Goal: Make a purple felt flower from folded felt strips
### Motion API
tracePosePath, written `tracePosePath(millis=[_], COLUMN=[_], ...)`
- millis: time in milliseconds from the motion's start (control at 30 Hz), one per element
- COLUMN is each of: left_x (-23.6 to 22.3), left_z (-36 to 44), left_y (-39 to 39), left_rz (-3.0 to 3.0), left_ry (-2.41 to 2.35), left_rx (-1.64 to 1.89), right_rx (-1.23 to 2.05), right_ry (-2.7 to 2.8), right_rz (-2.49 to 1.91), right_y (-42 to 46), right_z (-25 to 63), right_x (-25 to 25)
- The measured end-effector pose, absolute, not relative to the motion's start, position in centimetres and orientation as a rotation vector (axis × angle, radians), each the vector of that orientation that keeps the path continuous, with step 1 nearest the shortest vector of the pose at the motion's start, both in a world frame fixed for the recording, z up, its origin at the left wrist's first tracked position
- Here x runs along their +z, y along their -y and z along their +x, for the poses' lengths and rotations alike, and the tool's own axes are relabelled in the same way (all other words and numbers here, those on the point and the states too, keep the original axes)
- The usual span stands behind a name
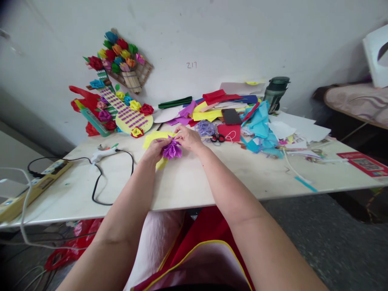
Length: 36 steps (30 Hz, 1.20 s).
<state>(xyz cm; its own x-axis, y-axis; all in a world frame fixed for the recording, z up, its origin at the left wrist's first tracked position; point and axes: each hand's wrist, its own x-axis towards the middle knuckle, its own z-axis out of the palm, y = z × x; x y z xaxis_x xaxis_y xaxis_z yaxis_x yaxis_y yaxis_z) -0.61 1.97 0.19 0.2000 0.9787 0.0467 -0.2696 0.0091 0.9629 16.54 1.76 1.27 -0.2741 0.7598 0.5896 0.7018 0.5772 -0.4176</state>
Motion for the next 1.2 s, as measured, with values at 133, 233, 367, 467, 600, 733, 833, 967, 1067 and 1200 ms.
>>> tracePosePath(millis=[133, 233, 367, 467, 600, 733, 833, 967, 1067, 1200], left_x=[0.3, 0.2, 0.0, 0.1, 0.5, 0.8, 0.8, 0.6, 0.6, 0.5], left_z=[-0.6, -0.5, -0.5, -0.5, -0.2, 0.0, -0.2, -0.4, -0.4, -0.4], left_y=[-1.9, -1.9, -1.9, -2.0, -1.9, -1.7, -1.7, -1.8, -1.7, -1.7], left_rz=[1.136, 1.169, 1.195, 1.171, 1.042, 0.957, 0.978, 1.003, 1.016, 1.029], left_ry=[-0.886, -0.909, -0.913, -0.907, -0.876, -0.817, -0.783, -0.718, -0.758, -0.824], left_rx=[1.185, 1.184, 1.168, 1.159, 1.137, 1.128, 1.123, 1.106, 1.111, 1.125], right_rx=[0.11, 0.13, 0.171, 0.188, 0.185, 0.203, 0.229, 0.251, 0.252, 0.216], right_ry=[2.018, 2.036, 2.041, 2.037, 2.019, 1.979, 1.947, 1.922, 1.919, 1.936], right_rz=[-1.158, -1.142, -1.138, -1.143, -1.116, -1.104, -1.08, -1.08, -1.097, -1.157], right_y=[-2.1, -2.6, -3.0, -3.0, -3.1, -3.1, -3.0, -3.0, -2.9, -2.7], right_z=[16.7, 16.9, 17.3, 17.4, 17.5, 17.5, 17.4, 17.2, 17.0, 16.9], right_x=[1.0, 0.7, 0.5, 0.6, 0.7, 0.7, 0.7, 0.8, 0.8, 0.9])
